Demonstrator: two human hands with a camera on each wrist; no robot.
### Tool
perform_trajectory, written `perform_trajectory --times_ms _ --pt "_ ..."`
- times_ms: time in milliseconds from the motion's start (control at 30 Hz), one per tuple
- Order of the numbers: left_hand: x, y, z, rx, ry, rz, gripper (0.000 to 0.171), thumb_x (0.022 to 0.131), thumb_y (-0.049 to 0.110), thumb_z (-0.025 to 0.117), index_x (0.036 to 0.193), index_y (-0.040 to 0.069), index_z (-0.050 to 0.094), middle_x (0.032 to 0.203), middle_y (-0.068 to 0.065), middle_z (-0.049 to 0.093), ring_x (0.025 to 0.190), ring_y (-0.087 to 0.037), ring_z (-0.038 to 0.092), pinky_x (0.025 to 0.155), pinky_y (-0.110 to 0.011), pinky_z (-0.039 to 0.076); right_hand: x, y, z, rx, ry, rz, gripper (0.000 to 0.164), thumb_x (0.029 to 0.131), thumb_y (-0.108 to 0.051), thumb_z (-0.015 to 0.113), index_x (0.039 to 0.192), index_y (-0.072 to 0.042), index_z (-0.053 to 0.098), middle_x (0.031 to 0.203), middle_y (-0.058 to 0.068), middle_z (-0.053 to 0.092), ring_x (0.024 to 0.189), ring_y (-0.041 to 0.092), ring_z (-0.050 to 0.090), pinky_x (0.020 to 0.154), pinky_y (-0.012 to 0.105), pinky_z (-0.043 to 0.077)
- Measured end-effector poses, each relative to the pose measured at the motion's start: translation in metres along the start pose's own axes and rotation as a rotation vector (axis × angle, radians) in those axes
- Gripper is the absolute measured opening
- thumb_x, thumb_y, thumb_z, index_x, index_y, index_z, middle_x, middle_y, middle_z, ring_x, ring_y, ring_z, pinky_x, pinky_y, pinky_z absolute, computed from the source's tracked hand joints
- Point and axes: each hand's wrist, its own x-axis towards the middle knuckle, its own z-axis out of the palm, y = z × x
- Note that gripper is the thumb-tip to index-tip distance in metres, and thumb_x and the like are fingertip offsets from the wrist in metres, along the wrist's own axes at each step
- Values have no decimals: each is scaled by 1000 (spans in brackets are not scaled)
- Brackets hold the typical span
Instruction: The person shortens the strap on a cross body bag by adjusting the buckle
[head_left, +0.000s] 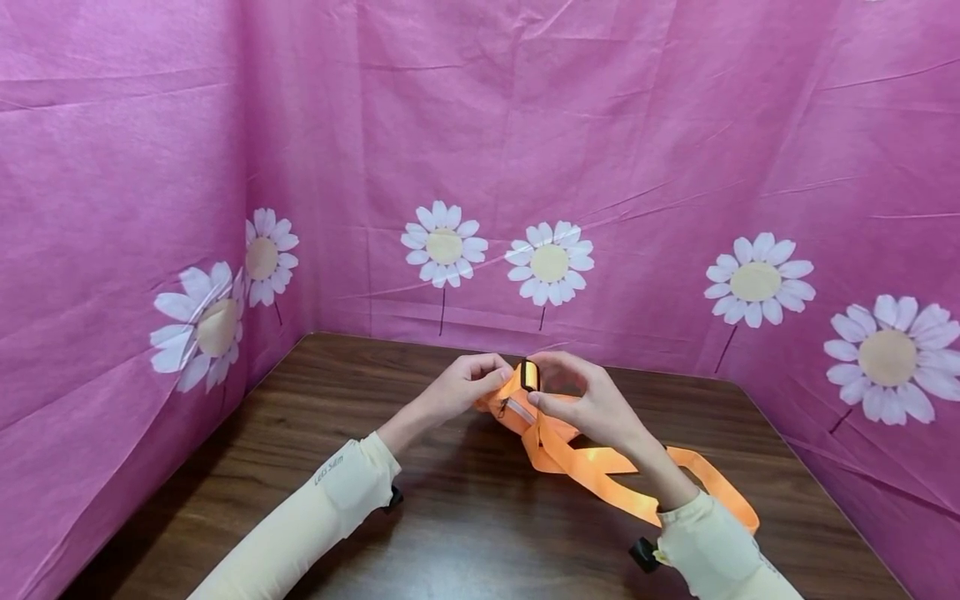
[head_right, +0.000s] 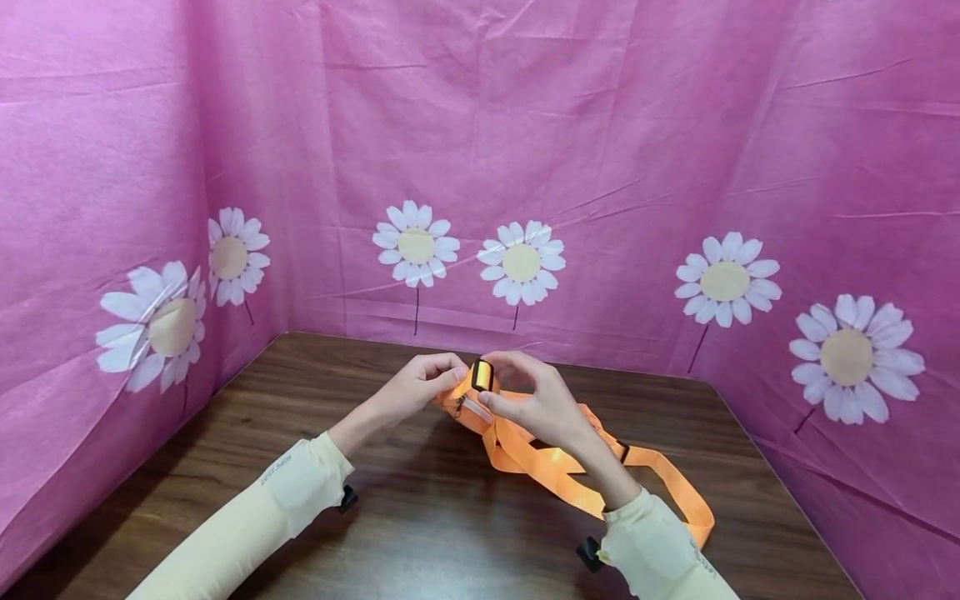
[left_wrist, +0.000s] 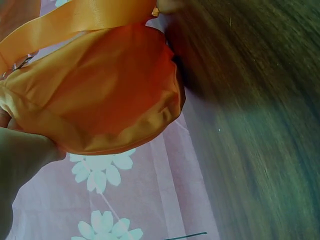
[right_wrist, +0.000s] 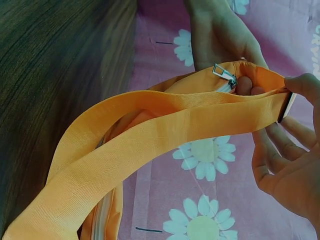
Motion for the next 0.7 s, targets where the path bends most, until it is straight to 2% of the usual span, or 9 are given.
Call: perform_trajectory --times_ms 100,267,333,500,700 --pt "-2 1 0 -5 3 -6 27 106 30 59 104 6 70 72 -5 51 60 -24 46 53 -33 42 0 1 -1 -17 1 -8 42 89 -22 83 128 -21 66 105 -4 67 90 21 63 73 36 53" --pt "-3 3 0 -46 -17 -7 27 104 33 62 99 7 70 70 -6 49 61 -36 41 53 -38 41 0 0 -1 -26 -12 2 41 90 -26 82 128 -23 67 106 -4 67 92 25 62 74 41 53" --pt "-3 4 1 -61 -27 -7 28 104 32 62 98 7 70 68 -7 48 60 -35 40 52 -38 40 -1 0 -2 -20 -24 5 41 90 -26 82 129 -23 67 107 -4 67 93 27 62 74 42 53" --pt "-2 8 4 -67 -35 -4 27 104 30 62 96 6 69 65 -7 45 54 -22 40 50 -35 36 -2 -2 -3 7 -41 1 43 90 -21 82 130 -23 66 109 -4 67 94 26 62 78 40 53" --pt "-3 9 5 -71 -38 -15 25 105 28 61 98 6 70 67 -5 48 58 -33 39 49 -32 38 0 -1 0 59 -63 -10 46 89 -14 82 132 -17 65 104 1 68 94 28 65 80 46 54"
